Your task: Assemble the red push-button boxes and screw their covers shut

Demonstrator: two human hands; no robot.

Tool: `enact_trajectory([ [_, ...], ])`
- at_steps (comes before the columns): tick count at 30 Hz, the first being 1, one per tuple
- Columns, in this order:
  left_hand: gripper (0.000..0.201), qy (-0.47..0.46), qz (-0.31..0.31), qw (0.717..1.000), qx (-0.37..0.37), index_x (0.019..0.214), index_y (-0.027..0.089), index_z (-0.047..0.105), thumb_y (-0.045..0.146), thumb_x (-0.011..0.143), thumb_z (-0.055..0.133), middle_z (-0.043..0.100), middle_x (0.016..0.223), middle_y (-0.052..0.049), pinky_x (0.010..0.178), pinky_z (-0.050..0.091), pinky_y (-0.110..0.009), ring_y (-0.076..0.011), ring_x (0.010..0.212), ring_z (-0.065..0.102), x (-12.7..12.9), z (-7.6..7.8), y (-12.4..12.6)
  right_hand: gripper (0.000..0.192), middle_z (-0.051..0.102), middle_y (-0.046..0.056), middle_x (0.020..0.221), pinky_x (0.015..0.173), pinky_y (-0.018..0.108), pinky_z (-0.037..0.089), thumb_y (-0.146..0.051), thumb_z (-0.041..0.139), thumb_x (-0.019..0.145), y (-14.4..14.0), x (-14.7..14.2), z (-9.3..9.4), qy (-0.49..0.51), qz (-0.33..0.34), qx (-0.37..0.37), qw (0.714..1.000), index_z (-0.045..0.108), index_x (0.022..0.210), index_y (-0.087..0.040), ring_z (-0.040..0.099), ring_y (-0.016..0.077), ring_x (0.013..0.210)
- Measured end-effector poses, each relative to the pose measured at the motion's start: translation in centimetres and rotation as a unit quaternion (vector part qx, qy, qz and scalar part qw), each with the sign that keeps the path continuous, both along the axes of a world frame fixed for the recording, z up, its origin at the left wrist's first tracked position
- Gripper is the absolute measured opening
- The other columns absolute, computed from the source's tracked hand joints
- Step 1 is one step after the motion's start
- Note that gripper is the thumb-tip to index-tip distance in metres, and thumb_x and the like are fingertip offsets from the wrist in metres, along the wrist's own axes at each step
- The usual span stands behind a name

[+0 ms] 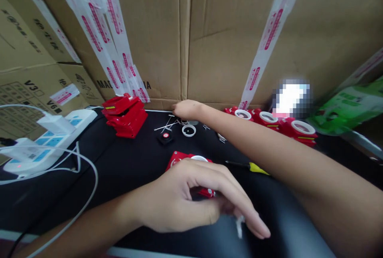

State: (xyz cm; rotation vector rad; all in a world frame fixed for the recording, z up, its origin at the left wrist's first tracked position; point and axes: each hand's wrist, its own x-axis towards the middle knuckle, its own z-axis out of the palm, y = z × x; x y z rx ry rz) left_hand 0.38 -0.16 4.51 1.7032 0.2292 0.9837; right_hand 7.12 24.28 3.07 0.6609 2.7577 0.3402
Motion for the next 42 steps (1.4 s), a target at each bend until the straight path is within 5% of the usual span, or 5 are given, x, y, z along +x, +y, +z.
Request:
enact_trajectory([
  [5, 0.013, 0.023, 0.04, 0.998, -0.044, 0.112, 0.021, 0.092, 0.02, 0.1, 0.087, 0.088, 0.105, -0.011, 0.088, 0.067, -0.033, -0.0217, 0.095, 0.082, -0.3, -0.6, -0.1, 0.041, 0.071, 0.013, 0.144, 0.102, 0.051, 0.065, -0.039, 0.074, 0.108, 0.3, -0.3, 1.0, -0.036, -0.021, -0.016, 0.999, 0.069, 0.143, -0.019, 0.074, 0.0286, 0.122],
  [16, 0.035, 0.074, 0.105, 0.989, -0.074, 0.102, 0.017, 0.089, 0.041, 0.114, 0.067, 0.068, 0.103, -0.007, 0.075, 0.06, -0.027, -0.0132, 0.079, 0.068, -0.1, -0.5, -0.4, 0.02, 0.081, 0.008, 0.118, 0.106, 0.046, 0.061, -0.027, 0.08, 0.103, -1.2, 3.5, 4.3, 0.136, -0.031, -0.126, 0.982, 0.079, 0.12, -0.017, 0.077, 0.0249, 0.111],
  [35, 0.031, 0.141, 0.126, 0.978, -0.084, 0.112, 0.021, 0.087, 0.04, 0.115, 0.062, 0.071, 0.086, -0.002, 0.071, 0.049, -0.026, -0.0139, 0.075, 0.063, -0.1, -1.3, -0.8, 0.033, 0.077, 0.011, 0.131, 0.099, 0.047, 0.066, -0.042, 0.07, 0.111, -2.1, 5.8, 2.5, 0.237, -0.149, -0.469, 0.838, 0.074, 0.13, -0.016, 0.077, 0.0255, 0.114],
  [39, 0.027, 0.138, 0.124, 0.979, -0.082, 0.111, 0.021, 0.086, 0.035, 0.114, 0.063, 0.07, 0.084, -0.001, 0.072, 0.048, -0.024, -0.0134, 0.076, 0.064, -0.1, -1.0, -0.7, 0.039, 0.087, 0.011, 0.116, 0.098, 0.032, 0.062, -0.017, 0.046, 0.111, -2.3, 6.1, 2.9, 0.295, -0.137, -0.505, 0.799, 0.085, 0.111, -0.013, 0.081, 0.0193, 0.105],
  [42, 0.026, 0.139, 0.125, 0.978, -0.088, 0.11, 0.021, 0.085, 0.033, 0.114, 0.063, 0.069, 0.084, 0.0, 0.073, 0.049, -0.023, -0.0122, 0.075, 0.065, -0.1, -0.9, -0.7, 0.031, 0.089, 0.009, 0.11, 0.096, 0.026, 0.06, -0.005, 0.058, 0.097, -2.6, 6.1, 2.9, 0.323, -0.126, -0.517, 0.782, 0.086, 0.108, -0.013, 0.081, 0.0158, 0.1],
])
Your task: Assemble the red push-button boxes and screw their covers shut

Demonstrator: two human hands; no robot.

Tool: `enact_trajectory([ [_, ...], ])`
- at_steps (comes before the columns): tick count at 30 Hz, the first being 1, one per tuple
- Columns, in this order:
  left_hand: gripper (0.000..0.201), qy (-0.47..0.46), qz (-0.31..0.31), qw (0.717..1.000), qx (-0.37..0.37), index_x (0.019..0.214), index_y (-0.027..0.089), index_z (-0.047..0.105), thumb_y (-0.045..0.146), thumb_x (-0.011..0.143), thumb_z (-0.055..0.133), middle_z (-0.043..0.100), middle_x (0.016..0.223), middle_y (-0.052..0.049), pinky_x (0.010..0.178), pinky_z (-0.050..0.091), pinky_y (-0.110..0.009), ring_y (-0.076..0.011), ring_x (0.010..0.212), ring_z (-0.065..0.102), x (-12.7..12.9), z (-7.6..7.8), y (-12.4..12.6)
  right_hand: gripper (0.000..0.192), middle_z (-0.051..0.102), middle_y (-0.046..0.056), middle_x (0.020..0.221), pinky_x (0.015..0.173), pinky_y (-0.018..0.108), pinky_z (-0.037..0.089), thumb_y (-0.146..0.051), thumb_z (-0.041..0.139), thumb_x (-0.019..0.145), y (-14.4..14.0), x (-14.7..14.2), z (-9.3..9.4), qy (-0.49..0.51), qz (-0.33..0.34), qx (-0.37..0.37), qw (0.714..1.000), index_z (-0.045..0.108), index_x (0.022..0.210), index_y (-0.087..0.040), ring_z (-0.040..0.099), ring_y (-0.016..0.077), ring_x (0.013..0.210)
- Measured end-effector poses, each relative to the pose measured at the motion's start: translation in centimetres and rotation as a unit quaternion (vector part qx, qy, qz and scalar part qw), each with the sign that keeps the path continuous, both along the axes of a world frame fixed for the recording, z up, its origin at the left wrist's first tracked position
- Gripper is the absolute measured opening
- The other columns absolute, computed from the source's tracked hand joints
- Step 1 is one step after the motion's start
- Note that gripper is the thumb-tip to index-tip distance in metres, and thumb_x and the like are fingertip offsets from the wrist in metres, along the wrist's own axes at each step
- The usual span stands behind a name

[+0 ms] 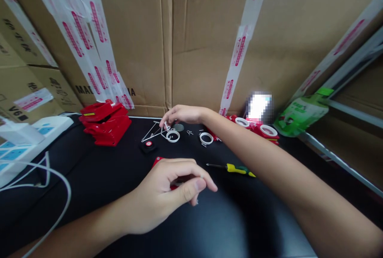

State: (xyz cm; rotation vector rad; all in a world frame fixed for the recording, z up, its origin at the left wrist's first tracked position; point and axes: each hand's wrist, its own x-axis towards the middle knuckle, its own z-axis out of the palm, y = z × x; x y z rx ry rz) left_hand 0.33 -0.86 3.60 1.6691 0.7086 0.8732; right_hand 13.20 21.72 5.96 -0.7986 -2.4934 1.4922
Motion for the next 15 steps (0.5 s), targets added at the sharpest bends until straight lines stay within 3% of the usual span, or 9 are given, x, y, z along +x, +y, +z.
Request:
enact_trajectory([
  [3, 0.025, 0.008, 0.002, 1.0, 0.005, 0.109, 0.022, 0.085, 0.033, 0.114, 0.063, 0.07, 0.085, 0.001, 0.072, 0.049, -0.022, -0.0116, 0.075, 0.065, 0.0, 0.1, 0.0, 0.021, 0.088, 0.007, 0.102, 0.093, 0.024, 0.061, -0.006, 0.069, 0.095, -0.2, -0.1, -0.3, 0.02, -0.005, 0.001, 1.0, 0.085, 0.106, -0.013, 0.08, 0.0137, 0.093],
  [10, 0.026, 0.02, 0.005, 0.999, 0.025, 0.106, 0.023, 0.085, 0.033, 0.115, 0.062, 0.069, 0.084, 0.001, 0.072, 0.051, -0.022, -0.0117, 0.073, 0.066, -0.1, -0.1, 0.0, 0.008, 0.085, 0.004, 0.096, 0.082, 0.023, 0.06, -0.016, 0.074, 0.103, 0.1, -0.6, -1.4, 0.032, -0.025, 0.071, 0.997, 0.082, 0.105, -0.013, 0.076, 0.0122, 0.085],
  [13, 0.025, 0.021, 0.004, 0.999, 0.028, 0.107, 0.024, 0.084, 0.032, 0.115, 0.062, 0.07, 0.088, 0.001, 0.071, 0.052, -0.021, -0.0108, 0.073, 0.066, -0.1, -0.3, 0.1, 0.012, 0.082, 0.005, 0.104, 0.085, 0.031, 0.065, -0.024, 0.074, 0.107, 0.4, -0.8, -1.7, 0.0, -0.023, 0.108, 0.994, 0.079, 0.113, -0.014, 0.078, 0.0162, 0.092],
  [15, 0.025, 0.024, 0.001, 0.999, 0.028, 0.108, 0.025, 0.084, 0.032, 0.115, 0.061, 0.071, 0.09, 0.001, 0.071, 0.052, -0.02, -0.0102, 0.073, 0.066, -0.1, -0.4, 0.1, 0.023, 0.079, 0.008, 0.118, 0.09, 0.04, 0.067, -0.032, 0.075, 0.108, 0.6, -0.8, -1.8, -0.032, -0.017, 0.133, 0.99, 0.075, 0.123, -0.015, 0.078, 0.0212, 0.102],
])
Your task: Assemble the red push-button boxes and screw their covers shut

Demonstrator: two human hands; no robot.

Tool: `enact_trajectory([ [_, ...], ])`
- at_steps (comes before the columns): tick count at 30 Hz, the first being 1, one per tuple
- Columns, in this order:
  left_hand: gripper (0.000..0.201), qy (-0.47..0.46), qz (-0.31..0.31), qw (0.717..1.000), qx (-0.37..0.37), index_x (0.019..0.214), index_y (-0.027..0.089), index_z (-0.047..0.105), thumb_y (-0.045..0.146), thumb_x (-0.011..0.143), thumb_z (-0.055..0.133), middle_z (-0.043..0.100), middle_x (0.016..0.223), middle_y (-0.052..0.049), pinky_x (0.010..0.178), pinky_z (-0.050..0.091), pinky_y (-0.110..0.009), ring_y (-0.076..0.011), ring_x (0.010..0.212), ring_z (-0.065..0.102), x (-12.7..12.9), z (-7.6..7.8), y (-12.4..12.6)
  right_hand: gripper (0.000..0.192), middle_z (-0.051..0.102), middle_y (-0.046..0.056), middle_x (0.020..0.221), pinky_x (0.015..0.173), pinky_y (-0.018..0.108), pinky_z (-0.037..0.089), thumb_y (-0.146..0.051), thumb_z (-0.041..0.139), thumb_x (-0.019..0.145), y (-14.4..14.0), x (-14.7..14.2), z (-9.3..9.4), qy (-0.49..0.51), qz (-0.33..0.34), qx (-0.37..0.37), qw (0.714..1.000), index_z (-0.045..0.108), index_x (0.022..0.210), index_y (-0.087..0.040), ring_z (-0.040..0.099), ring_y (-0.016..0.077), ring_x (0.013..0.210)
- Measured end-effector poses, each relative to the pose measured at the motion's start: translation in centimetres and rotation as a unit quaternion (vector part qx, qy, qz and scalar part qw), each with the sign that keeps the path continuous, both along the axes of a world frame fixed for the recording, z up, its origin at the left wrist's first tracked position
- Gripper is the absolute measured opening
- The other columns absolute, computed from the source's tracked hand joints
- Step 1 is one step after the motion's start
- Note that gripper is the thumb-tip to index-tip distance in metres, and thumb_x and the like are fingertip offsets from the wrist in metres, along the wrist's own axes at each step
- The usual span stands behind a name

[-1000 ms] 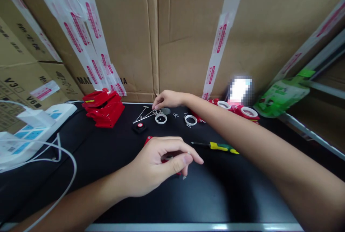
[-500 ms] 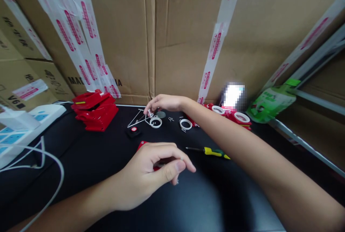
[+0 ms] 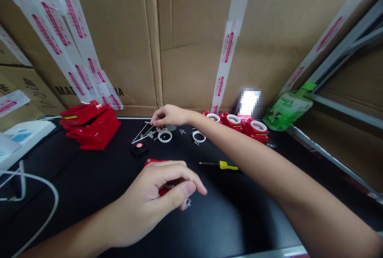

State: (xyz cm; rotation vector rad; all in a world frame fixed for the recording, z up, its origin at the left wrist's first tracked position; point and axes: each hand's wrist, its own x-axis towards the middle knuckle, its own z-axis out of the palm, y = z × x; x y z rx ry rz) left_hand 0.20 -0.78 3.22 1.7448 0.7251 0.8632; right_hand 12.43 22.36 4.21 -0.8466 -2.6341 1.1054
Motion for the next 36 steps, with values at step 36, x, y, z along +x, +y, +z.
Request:
enact_trajectory([
  [36, 0.027, 0.068, 0.026, 0.99, 0.118, 0.11, 0.024, 0.083, 0.023, 0.114, 0.056, 0.073, 0.09, 0.001, 0.079, 0.048, -0.024, -0.0124, 0.082, 0.066, 0.1, 0.6, -0.2, 0.041, 0.071, 0.013, 0.144, 0.101, 0.05, 0.066, -0.039, 0.075, 0.108, 2.3, -4.8, -0.8, -0.249, 0.138, 0.26, 0.923, 0.069, 0.143, -0.018, 0.074, 0.0285, 0.121],
])
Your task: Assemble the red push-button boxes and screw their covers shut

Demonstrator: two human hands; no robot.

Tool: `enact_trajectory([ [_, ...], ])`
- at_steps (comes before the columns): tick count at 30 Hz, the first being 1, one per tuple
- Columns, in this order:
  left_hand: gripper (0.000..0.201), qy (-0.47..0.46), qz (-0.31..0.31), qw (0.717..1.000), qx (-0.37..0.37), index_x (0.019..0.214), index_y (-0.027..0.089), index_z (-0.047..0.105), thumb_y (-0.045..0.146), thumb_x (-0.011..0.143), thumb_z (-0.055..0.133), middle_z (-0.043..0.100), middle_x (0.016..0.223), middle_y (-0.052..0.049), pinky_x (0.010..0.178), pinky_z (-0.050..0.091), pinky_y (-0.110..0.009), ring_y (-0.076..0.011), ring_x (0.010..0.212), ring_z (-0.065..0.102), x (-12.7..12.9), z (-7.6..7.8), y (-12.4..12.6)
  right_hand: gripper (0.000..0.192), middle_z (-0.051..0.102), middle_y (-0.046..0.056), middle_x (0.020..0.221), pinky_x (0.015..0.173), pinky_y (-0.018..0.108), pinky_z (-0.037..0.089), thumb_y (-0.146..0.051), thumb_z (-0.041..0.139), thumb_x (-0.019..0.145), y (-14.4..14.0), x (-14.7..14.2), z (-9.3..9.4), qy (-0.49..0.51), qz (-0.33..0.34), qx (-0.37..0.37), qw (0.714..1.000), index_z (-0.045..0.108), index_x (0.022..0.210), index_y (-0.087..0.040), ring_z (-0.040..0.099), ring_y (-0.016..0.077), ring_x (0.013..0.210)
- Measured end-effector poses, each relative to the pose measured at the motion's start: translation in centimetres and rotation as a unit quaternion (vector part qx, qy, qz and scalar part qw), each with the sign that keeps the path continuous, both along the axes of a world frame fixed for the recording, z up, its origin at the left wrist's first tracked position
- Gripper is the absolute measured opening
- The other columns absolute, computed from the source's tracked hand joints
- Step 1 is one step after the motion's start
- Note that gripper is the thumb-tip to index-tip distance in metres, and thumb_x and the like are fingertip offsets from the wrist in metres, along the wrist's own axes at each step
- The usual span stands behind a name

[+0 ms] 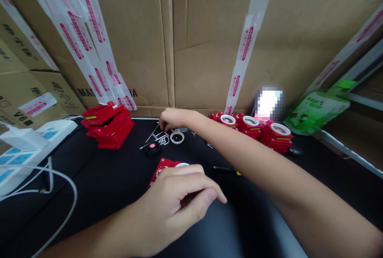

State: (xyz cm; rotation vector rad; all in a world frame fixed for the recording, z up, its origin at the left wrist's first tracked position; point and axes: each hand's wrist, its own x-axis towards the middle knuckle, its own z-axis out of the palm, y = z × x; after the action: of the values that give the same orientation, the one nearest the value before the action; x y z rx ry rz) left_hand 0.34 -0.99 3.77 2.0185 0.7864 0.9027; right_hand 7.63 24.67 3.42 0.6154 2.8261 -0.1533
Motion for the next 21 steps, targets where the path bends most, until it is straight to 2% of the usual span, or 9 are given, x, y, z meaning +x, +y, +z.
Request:
enact_trajectory([
  [3, 0.026, 0.004, 0.0, 1.0, 0.029, 0.113, 0.025, 0.085, 0.018, 0.11, 0.061, 0.072, 0.085, 0.002, 0.071, 0.045, -0.023, -0.0109, 0.074, 0.063, 0.1, -0.3, 0.1, 0.041, 0.071, 0.013, 0.144, 0.101, 0.05, 0.066, -0.039, 0.075, 0.108, -0.5, -0.2, 0.2, -0.022, -0.006, 0.017, 1.0, 0.069, 0.143, -0.018, 0.074, 0.0286, 0.122],
  [6, 0.025, 0.013, 0.01, 0.998, 0.053, 0.1, 0.022, 0.082, 0.013, 0.105, 0.06, 0.07, 0.082, 0.003, 0.068, 0.043, -0.023, -0.0101, 0.07, 0.06, 0.1, -0.7, 0.3, 0.042, 0.071, 0.013, 0.144, 0.101, 0.05, 0.066, -0.039, 0.075, 0.108, -1.4, -0.7, 1.0, -0.04, -0.015, 0.035, 0.998, 0.069, 0.143, -0.018, 0.074, 0.0286, 0.121],
  [9, 0.026, 0.021, 0.015, 0.995, 0.1, 0.082, 0.019, 0.069, 0.01, 0.101, 0.055, 0.065, 0.076, 0.003, 0.067, 0.042, -0.023, -0.0103, 0.067, 0.056, 0.1, -0.8, 0.4, 0.041, 0.071, 0.013, 0.143, 0.101, 0.051, 0.066, -0.039, 0.075, 0.108, -2.6, -0.6, 2.7, -0.039, -0.032, 0.062, 0.997, 0.069, 0.143, -0.018, 0.074, 0.0286, 0.121],
  [11, 0.028, 0.025, 0.013, 0.992, 0.121, 0.077, 0.019, 0.062, 0.01, 0.101, 0.052, 0.063, 0.074, 0.003, 0.067, 0.041, -0.023, -0.01, 0.066, 0.055, 0.1, -0.9, 0.4, 0.042, 0.071, 0.013, 0.143, 0.102, 0.051, 0.066, -0.039, 0.075, 0.108, -3.6, 0.5, 4.2, -0.022, -0.051, 0.086, 0.995, 0.069, 0.143, -0.017, 0.074, 0.0287, 0.121],
  [14, 0.029, 0.042, 0.017, 0.992, 0.119, 0.081, 0.02, 0.063, 0.013, 0.106, 0.049, 0.066, 0.078, 0.003, 0.068, 0.043, -0.023, -0.0104, 0.069, 0.059, -0.1, -1.2, 0.5, 0.038, 0.072, 0.013, 0.139, 0.101, 0.05, 0.065, -0.038, 0.076, 0.107, -5.6, 3.8, 6.2, 0.032, -0.082, 0.118, 0.989, 0.07, 0.138, -0.016, 0.074, 0.0278, 0.119],
  [15, 0.029, 0.05, 0.02, 0.992, 0.115, 0.083, 0.021, 0.064, 0.014, 0.107, 0.048, 0.066, 0.08, 0.002, 0.069, 0.044, -0.023, -0.0105, 0.07, 0.06, -0.1, -1.4, 0.5, 0.03, 0.073, 0.011, 0.135, 0.1, 0.048, 0.064, -0.031, 0.077, 0.106, -6.3, 5.4, 6.6, 0.062, -0.09, 0.126, 0.986, 0.073, 0.131, -0.015, 0.074, 0.0269, 0.117],
  [16, 0.029, 0.057, 0.024, 0.992, 0.109, 0.085, 0.021, 0.065, 0.015, 0.107, 0.048, 0.067, 0.082, 0.002, 0.07, 0.044, -0.023, -0.0107, 0.071, 0.061, -0.2, -1.5, 0.5, 0.02, 0.074, 0.014, 0.13, 0.099, 0.045, 0.061, -0.015, 0.076, 0.101, -7.1, 7.1, 6.8, 0.098, -0.098, 0.132, 0.982, 0.074, 0.121, -0.012, 0.074, 0.0271, 0.113],
  [18, 0.027, 0.065, 0.029, 0.992, 0.101, 0.089, 0.022, 0.067, 0.015, 0.107, 0.049, 0.067, 0.084, 0.002, 0.071, 0.045, -0.024, -0.011, 0.072, 0.061, -0.3, -1.8, 0.5, 0.02, 0.073, 0.016, 0.124, 0.088, 0.039, 0.056, 0.002, 0.07, 0.092, -8.8, 10.7, 6.7, 0.172, -0.121, 0.132, 0.969, 0.073, 0.107, -0.011, 0.072, 0.024, 0.099],
  [21, 0.027, 0.074, 0.033, 0.992, 0.099, 0.09, 0.022, 0.069, 0.013, 0.106, 0.049, 0.067, 0.085, 0.003, 0.071, 0.046, -0.025, -0.0113, 0.072, 0.062, -0.3, -2.0, 0.5, 0.018, 0.072, 0.009, 0.102, 0.077, 0.033, 0.049, 0.002, 0.068, 0.087, -11.6, 15.9, 5.4, 0.294, -0.155, 0.102, 0.938, 0.068, 0.094, -0.014, 0.065, 0.0193, 0.085],
])
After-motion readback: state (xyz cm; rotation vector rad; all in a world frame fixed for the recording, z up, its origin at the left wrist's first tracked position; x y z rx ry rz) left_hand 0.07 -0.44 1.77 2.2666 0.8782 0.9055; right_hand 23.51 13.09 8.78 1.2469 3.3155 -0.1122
